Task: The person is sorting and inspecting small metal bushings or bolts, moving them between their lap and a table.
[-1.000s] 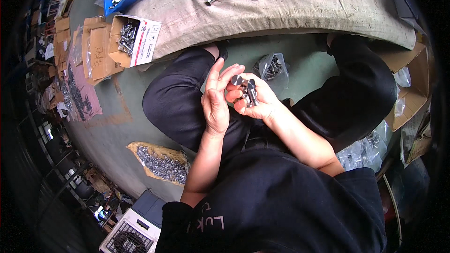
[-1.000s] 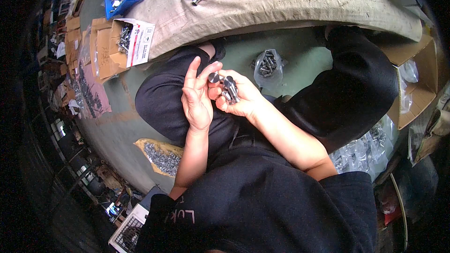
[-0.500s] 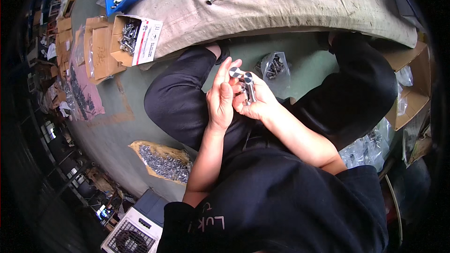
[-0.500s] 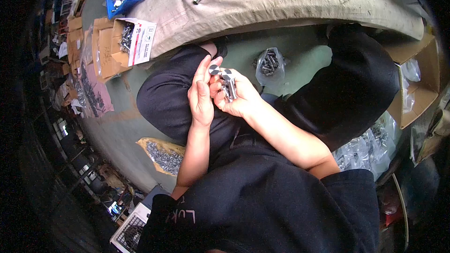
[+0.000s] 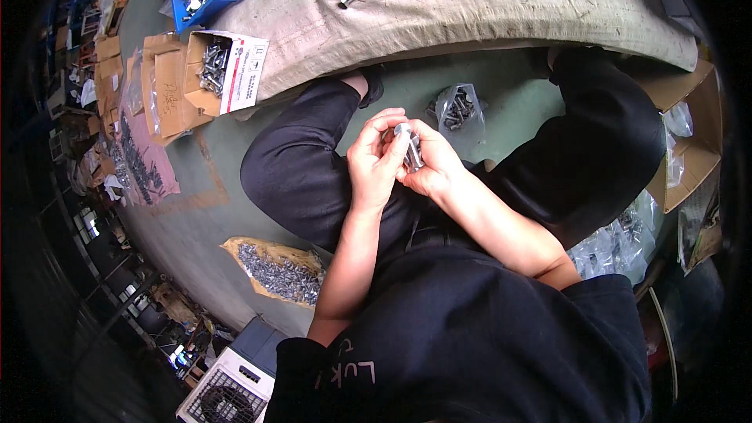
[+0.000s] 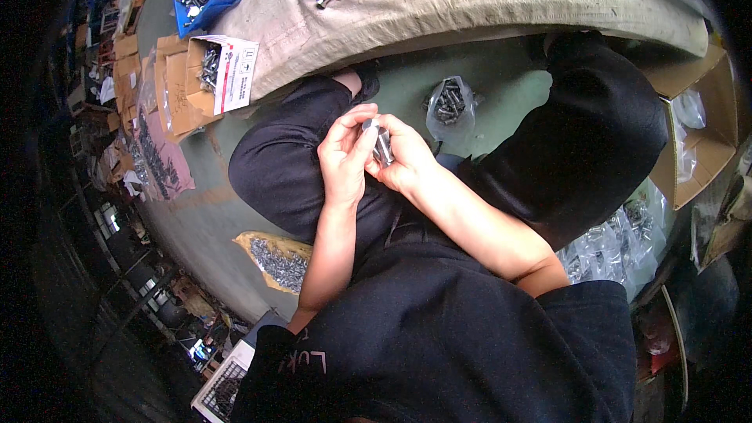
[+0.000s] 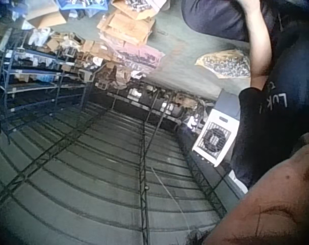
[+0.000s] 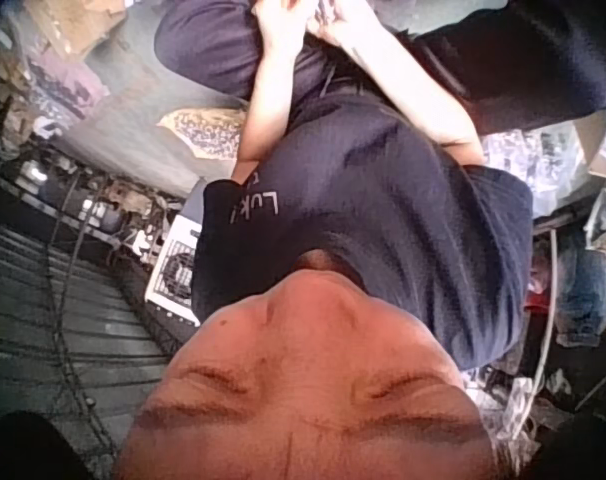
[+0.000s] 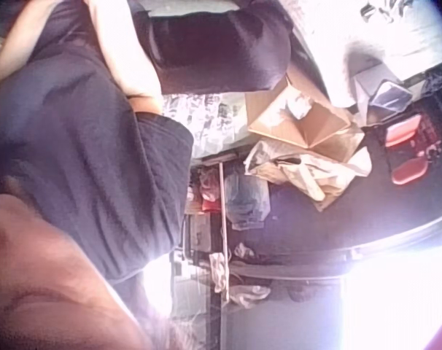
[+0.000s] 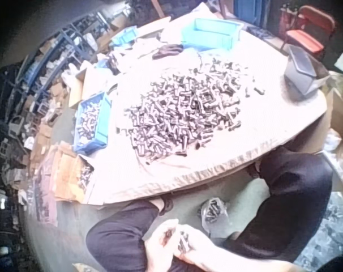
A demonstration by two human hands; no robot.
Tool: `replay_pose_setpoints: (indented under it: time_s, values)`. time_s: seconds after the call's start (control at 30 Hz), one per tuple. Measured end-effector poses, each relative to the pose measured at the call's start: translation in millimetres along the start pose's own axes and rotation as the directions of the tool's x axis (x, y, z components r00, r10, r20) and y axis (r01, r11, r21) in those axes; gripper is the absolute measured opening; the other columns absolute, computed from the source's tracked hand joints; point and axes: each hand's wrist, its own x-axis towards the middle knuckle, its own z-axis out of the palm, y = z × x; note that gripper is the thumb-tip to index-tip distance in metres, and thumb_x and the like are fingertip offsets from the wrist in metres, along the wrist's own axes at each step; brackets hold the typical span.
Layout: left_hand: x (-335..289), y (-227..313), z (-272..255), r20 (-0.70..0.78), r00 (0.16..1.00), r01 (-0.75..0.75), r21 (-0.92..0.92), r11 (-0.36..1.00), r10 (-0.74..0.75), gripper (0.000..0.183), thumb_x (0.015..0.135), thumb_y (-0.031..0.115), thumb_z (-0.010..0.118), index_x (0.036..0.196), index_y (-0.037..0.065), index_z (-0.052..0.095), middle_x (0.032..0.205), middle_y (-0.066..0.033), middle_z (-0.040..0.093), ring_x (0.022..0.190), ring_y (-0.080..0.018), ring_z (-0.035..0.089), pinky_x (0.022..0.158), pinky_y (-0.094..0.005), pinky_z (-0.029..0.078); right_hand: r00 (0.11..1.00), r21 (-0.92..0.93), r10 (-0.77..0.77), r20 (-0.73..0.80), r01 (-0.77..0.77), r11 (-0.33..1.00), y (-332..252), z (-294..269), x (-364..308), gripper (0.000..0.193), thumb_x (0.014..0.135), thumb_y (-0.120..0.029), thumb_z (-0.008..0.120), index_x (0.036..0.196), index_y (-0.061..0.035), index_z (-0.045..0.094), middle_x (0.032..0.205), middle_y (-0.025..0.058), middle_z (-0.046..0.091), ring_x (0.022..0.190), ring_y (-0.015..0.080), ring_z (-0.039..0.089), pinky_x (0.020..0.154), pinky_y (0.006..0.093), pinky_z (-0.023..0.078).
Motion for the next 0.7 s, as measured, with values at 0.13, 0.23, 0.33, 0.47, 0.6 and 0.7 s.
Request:
replay_pose_setpoints:
  time_s: [0.13,0.23,0.33,0.47,0.6,0.7]
  values:
    - [-1,-1,4,-0.032,0.999,0.022,0.056,0.998,-0.02,0.014,0.08,-0.004,0.055,0.094,-0.003,0.057,0.106,-0.0112,0.055,0.09,-0.0121,0.054,0.081,-0.0239,0.043,0.995,-0.059,-0.081,-0.059,0.078,0.995,1,-2,-5,0.014,0.083,-0.02,0.05,0.082,-0.0065,0.055,0.067,0.0037,0.056,0.05,0.0141,0.053,0.042,0.024,0.045]
    - [-3,-6,4,-0.066,0.998,0.02,0.064,0.998,-0.016,0.011,0.08,-0.002,0.056,0.091,-0.003,0.058,0.104,-0.0118,0.056,0.078,-0.0089,0.055,0.067,-0.0195,0.045,0.968,-0.148,-0.017,0.25,0.056,0.987,-3,-18,0,0.017,0.085,-0.022,0.05,0.086,-0.0049,0.054,0.078,0.0062,0.059,0.067,0.0165,0.059,0.059,0.03,0.052]
    - [-2,-3,4,-0.074,0.997,-0.004,0.168,0.986,0.017,0.011,0.084,0.004,0.054,0.09,-0.004,0.059,0.106,-0.013,0.056,0.08,-0.0099,0.055,0.07,-0.0206,0.045,0.992,-0.153,-0.123,-0.028,0.118,0.981,3,-2,-7,0.015,0.084,-0.022,0.049,0.084,-0.0078,0.054,0.07,0.0037,0.056,0.053,0.0136,0.054,0.041,0.0234,0.043]
    - [1,6,-1,-0.063,0.996,0.066,0.127,0.99,-0.059,0.017,0.087,0.009,0.051,0.091,-0.004,0.06,0.108,-0.0147,0.056,0.084,-0.0112,0.055,0.073,-0.0219,0.044,0.998,-0.195,-0.041,0.056,0.052,0.98,-6,-5,-7,0.015,0.085,-0.021,0.049,0.085,-0.0067,0.054,0.07,0.0042,0.056,0.053,0.0139,0.054,0.042,0.0247,0.045]
    - [1,14,-1,-0.006,0.994,0.107,0.042,0.993,-0.107,0.017,0.083,0.0,0.047,0.094,-0.005,0.059,0.111,-0.0152,0.054,0.09,-0.0126,0.054,0.077,-0.0227,0.043,0.997,-0.176,-0.048,0.053,0.057,0.983,-5,-2,-8,0.012,0.083,-0.018,0.051,0.084,-0.0061,0.053,0.07,0.0041,0.056,0.054,0.0142,0.054,0.044,0.0253,0.047]
    - [0,13,4,0.002,0.997,0.078,-0.011,0.997,-0.078,0.018,0.079,-0.006,0.048,0.094,-0.005,0.058,0.111,-0.0143,0.054,0.088,-0.0115,0.055,0.075,-0.0216,0.044,0.997,-0.154,-0.074,0.038,0.079,0.985,-4,-3,-5,0.011,0.082,-0.017,0.053,0.083,-0.0059,0.053,0.07,0.004,0.055,0.054,0.0138,0.054,0.044,0.0249,0.048]
